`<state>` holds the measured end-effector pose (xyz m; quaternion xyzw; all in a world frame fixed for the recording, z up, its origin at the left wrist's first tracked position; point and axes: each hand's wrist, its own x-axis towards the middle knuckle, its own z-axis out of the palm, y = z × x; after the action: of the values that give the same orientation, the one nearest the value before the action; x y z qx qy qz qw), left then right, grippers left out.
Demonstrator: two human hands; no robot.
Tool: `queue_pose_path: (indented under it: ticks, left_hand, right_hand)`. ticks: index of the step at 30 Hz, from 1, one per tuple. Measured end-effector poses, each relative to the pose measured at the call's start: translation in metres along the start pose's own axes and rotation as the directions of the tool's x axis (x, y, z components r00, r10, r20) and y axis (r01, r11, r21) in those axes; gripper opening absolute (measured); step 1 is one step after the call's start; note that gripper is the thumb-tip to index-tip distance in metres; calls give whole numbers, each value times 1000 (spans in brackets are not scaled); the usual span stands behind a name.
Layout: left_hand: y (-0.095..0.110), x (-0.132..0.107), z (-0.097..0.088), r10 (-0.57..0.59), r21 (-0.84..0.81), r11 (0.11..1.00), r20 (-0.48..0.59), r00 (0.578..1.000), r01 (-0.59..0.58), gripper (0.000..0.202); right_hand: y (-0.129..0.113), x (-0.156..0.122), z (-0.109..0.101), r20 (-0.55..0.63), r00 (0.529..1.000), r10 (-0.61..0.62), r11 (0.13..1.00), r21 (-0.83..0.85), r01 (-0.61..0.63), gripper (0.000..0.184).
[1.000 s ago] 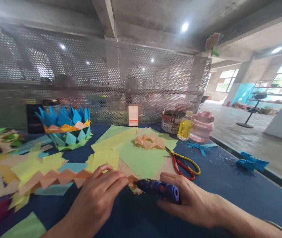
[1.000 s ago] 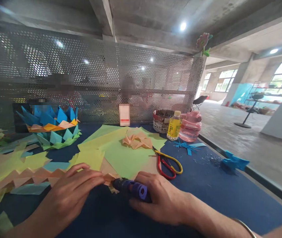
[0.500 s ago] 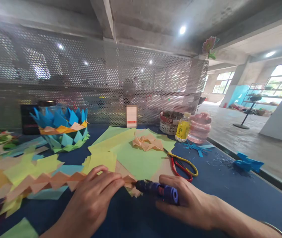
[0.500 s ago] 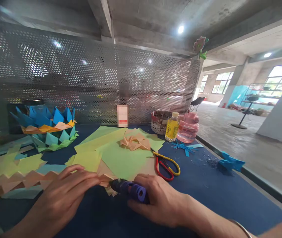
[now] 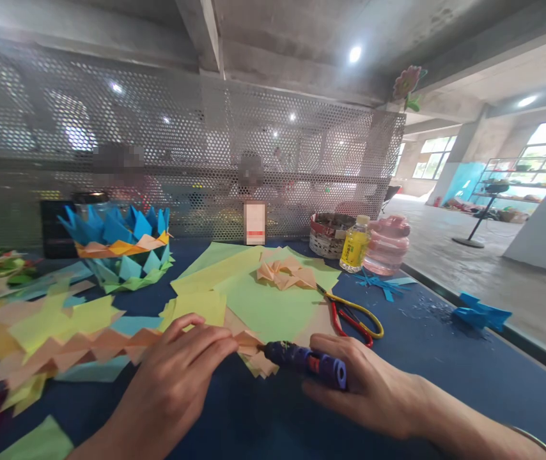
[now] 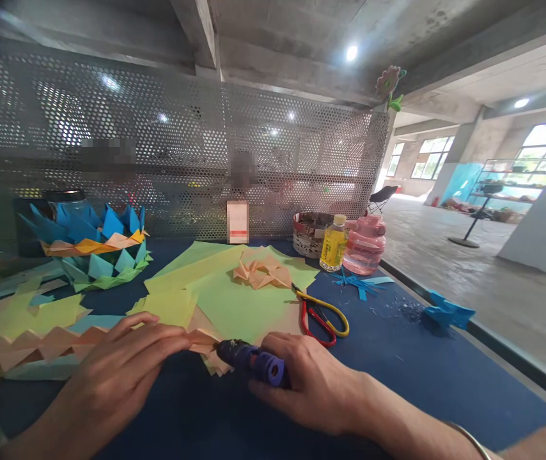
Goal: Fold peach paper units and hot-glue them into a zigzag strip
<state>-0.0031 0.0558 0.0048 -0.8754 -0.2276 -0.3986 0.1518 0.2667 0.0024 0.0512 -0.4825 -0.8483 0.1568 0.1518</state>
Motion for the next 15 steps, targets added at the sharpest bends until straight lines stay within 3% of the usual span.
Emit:
queue_pose_path:
  ticks: [15]
  left_hand:
    - [-3, 4, -2, -26, 48, 998, -39, 999, 28, 31]
  right_hand:
    - [5, -1, 2, -56, 998, 2, 1000, -29, -3, 14]
